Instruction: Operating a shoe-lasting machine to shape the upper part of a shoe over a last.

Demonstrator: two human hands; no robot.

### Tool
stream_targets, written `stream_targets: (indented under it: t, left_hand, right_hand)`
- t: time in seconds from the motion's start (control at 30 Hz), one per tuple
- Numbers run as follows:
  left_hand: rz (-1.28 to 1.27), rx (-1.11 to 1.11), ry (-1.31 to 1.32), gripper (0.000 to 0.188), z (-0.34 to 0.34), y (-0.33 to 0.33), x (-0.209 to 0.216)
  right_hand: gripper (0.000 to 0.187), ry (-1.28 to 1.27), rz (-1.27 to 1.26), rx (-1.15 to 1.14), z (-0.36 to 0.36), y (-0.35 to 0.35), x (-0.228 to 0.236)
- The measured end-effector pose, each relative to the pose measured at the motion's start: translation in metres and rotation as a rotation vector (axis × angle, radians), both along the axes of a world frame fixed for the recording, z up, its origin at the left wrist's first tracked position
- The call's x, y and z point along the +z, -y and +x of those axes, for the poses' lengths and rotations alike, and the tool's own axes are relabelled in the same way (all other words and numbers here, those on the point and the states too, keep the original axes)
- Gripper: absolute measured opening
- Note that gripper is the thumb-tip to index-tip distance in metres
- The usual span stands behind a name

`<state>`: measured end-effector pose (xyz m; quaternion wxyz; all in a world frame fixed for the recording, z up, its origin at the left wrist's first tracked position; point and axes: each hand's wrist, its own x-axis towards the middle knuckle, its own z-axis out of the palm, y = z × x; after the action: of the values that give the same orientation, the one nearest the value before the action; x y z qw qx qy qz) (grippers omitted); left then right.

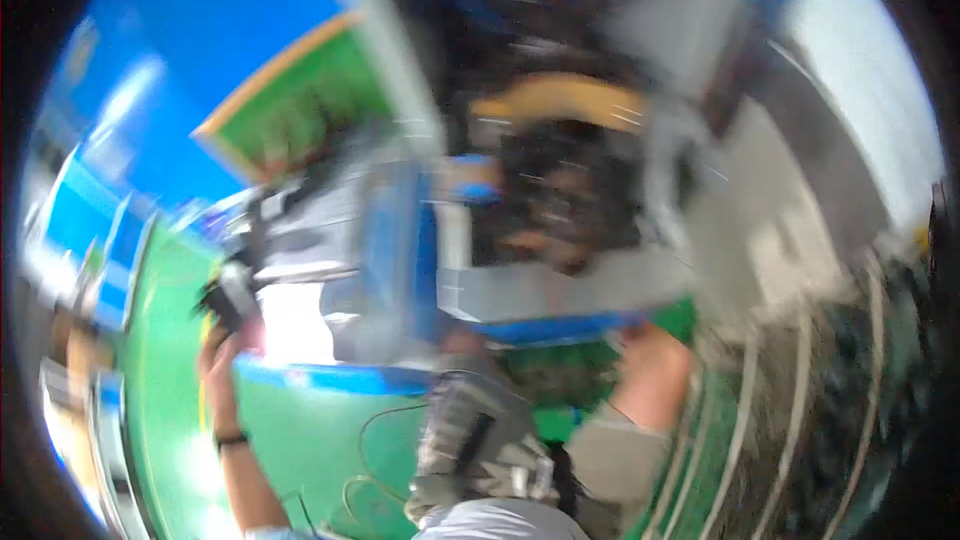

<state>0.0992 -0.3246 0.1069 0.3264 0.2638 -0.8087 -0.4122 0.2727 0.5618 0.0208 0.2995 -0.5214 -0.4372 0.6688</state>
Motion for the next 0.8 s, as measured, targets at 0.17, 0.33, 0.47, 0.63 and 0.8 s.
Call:
stream_targets:
  t: [0.17,0.33,0.47,0.63,0.8]
  left_hand:
    - [-0.474,0.076,0.904,0.041,-0.038,0.09,-0.023]
    - [-0.694,-0.09,1.335,0.05,-0.114,0.083,0.052]
    - [-0.485,-0.019,0.845,0.052,-0.257,0.161,-0.014]
    - [-0.21,0.35,0.505,0.074,-0.331,0.21,-0.148]
    - [0.19,0.201,0.571,0.052,-0.323,0.122,-0.061]
  right_hand:
    - [0.037,0.191,0.061,0.552,-0.19,0.128,0.049]
    - [0.041,0.477,0.267,0.981,-0.285,0.208,0.046]
    - [0.043,0.414,0.476,1.306,-0.3,0.221,-0.038]
    - [0.035,0.364,0.983,1.808,-0.325,0.277,-0.024]
    - [0.033,-0.022,1.224,1.708,-0.341,0.319,-0.003]
